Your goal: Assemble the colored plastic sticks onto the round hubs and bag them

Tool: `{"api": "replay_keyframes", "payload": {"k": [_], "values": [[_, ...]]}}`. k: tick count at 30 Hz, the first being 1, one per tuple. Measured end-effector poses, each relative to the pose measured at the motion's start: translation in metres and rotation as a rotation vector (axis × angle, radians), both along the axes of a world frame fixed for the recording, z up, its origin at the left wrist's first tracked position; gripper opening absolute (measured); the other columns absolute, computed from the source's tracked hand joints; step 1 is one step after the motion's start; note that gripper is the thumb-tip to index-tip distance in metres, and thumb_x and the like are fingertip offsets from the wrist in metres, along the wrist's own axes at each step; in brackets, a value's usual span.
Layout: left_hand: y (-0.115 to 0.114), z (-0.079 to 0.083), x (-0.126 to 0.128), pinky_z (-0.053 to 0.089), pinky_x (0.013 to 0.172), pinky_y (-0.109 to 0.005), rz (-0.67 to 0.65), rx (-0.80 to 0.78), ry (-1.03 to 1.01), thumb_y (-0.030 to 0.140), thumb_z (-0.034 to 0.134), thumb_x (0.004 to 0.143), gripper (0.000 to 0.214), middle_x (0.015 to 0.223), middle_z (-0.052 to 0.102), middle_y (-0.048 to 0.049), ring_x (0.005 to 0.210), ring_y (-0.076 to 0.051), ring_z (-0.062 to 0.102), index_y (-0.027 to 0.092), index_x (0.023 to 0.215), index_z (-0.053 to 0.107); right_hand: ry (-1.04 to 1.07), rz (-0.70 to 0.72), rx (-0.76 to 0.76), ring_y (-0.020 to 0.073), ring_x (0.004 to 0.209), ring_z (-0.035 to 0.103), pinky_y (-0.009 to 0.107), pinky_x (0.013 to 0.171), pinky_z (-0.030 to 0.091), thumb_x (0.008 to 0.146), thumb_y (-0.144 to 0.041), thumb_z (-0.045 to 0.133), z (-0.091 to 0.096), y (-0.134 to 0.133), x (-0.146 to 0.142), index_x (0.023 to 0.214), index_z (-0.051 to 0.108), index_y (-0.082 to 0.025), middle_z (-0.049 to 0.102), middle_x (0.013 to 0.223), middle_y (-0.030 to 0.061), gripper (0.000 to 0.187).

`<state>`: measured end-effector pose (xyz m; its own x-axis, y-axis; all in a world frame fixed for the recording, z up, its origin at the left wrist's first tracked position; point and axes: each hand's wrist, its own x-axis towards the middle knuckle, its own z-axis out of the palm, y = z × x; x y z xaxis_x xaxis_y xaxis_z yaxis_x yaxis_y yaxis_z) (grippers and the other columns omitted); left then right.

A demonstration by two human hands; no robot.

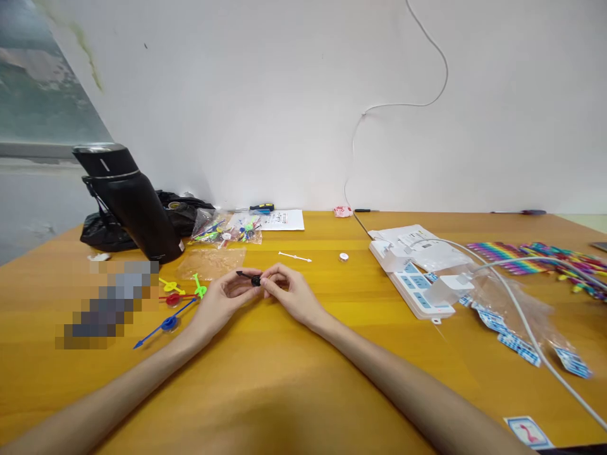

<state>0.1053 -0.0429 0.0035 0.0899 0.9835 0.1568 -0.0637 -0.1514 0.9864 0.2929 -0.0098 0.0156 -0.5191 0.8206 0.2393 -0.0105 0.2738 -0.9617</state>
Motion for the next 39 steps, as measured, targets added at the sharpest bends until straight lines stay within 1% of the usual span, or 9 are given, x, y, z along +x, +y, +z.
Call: {"api": "replay_keyframes", "payload": {"k": [6, 10, 17, 21, 25, 28, 31, 35, 39], "values": [[-0.0021, 0.0006, -0.0003, 0.057, 0.096, -0.038, 0.007, 0.01, 0.021, 0.032, 0.082, 0.078, 0.036, 0.109, 0.076, -0.0082, 0.098, -0.022, 0.073, 0.017, 0.107, 0.068, -0.025, -0.017, 0.031, 0.0136, 0.068, 0.058, 0.028, 0.072, 0.048, 0.097, -0.044, 0.062, 0.0001, -0.0021, -0.0014, 0.099, 0.056, -0.019, 0.063, 0.072, -0.0017, 0.025], [-0.0008, 0.0008, -0.0006, 0.057, 0.097, -0.039, -0.002, 0.017, 0.029, 0.034, 0.081, 0.079, 0.035, 0.111, 0.076, -0.0089, 0.099, -0.022, 0.073, 0.017, 0.108, 0.069, -0.062, -0.021, 0.011, 0.0143, 0.067, 0.06, 0.029, 0.072, 0.048, 0.095, -0.045, 0.064, 0.0, -0.0022, -0.0017, 0.102, 0.051, -0.021, 0.064, 0.07, -0.0029, 0.028], [0.0007, 0.0047, -0.0026, 0.053, 0.103, -0.042, 0.009, 0.01, 0.08, 0.041, 0.079, 0.081, 0.037, 0.114, 0.077, -0.01, 0.106, -0.026, 0.072, 0.018, 0.109, 0.073, -0.11, -0.034, 0.053, 0.0143, 0.065, 0.059, 0.028, 0.071, 0.047, 0.095, -0.048, 0.062, -0.0012, -0.0023, 0.0002, 0.103, 0.051, -0.021, 0.066, 0.069, -0.0023, 0.03], [0.0025, 0.0039, -0.0043, 0.052, 0.105, -0.044, -0.009, -0.063, 0.015, 0.043, 0.081, 0.078, 0.041, 0.116, 0.077, -0.0103, 0.108, -0.027, 0.072, 0.017, 0.109, 0.073, -0.107, -0.027, 0.06, 0.0145, 0.065, 0.059, 0.028, 0.07, 0.047, 0.095, -0.05, 0.062, -0.0021, -0.0019, 0.0011, 0.103, 0.051, -0.022, 0.066, 0.069, -0.0023, 0.032], [0.0037, 0.0042, -0.004, 0.053, 0.104, -0.044, -0.016, -0.111, -0.037, 0.041, 0.085, 0.074, 0.042, 0.111, 0.078, -0.0091, 0.104, -0.026, 0.072, 0.017, 0.106, 0.074, -0.106, -0.012, 0.063, 0.0143, 0.065, 0.059, 0.028, 0.07, 0.047, 0.096, -0.049, 0.062, -0.0017, -0.0025, 0.0011, 0.103, 0.051, -0.022, 0.066, 0.069, -0.0025, 0.03], [0.0026, 0.0064, -0.0022, 0.055, 0.102, -0.044, -0.012, -0.149, -0.101, 0.041, 0.086, 0.073, 0.041, 0.107, 0.078, -0.0088, 0.099, -0.025, 0.073, 0.016, 0.103, 0.073, -0.079, -0.009, 0.029, 0.0138, 0.065, 0.059, 0.027, 0.069, 0.047, 0.096, -0.049, 0.061, -0.0001, -0.0035, 0.0003, 0.102, 0.05, -0.022, 0.065, 0.068, -0.0032, 0.03], [0.0006, 0.0092, -0.0003, 0.055, 0.101, -0.042, 0.025, -0.157, -0.155, 0.041, 0.086, 0.074, 0.04, 0.109, 0.077, -0.008, 0.1, -0.023, 0.072, 0.017, 0.103, 0.071, -0.061, -0.019, -0.012, 0.0134, 0.063, 0.058, 0.026, 0.068, 0.047, 0.098, -0.05, 0.058, 0.0013, -0.0037, -0.0004, 0.099, 0.051, -0.021, 0.064, 0.067, -0.0032, 0.029], [0.0, 0.01, 0.0003, 0.051, 0.105, -0.038, 0.128, -0.104, -0.213, 0.042, 0.082, 0.078, 0.038, 0.116, 0.074, -0.0078, 0.108, -0.022, 0.069, 0.018, 0.105, 0.07, -0.058, -0.029, -0.03, 0.0127, 0.061, 0.057, 0.026, 0.066, 0.046, 0.102, -0.049, 0.05, 0.0021, -0.0025, -0.0001, 0.088, 0.054, -0.02, 0.062, 0.064, -0.0018, 0.033], [0.0014, 0.0083, -0.0009, 0.051, 0.101, -0.033, 0.168, -0.096, -0.224, 0.045, 0.079, 0.081, 0.038, 0.118, 0.071, -0.008, 0.107, -0.021, 0.066, 0.018, 0.106, 0.072, -0.057, 0.047, -0.057, 0.0126, 0.061, 0.056, 0.025, 0.065, 0.045, 0.101, -0.047, 0.052, 0.0042, -0.0019, 0.0, 0.083, 0.059, -0.018, 0.061, 0.064, -0.001, 0.034]]}}
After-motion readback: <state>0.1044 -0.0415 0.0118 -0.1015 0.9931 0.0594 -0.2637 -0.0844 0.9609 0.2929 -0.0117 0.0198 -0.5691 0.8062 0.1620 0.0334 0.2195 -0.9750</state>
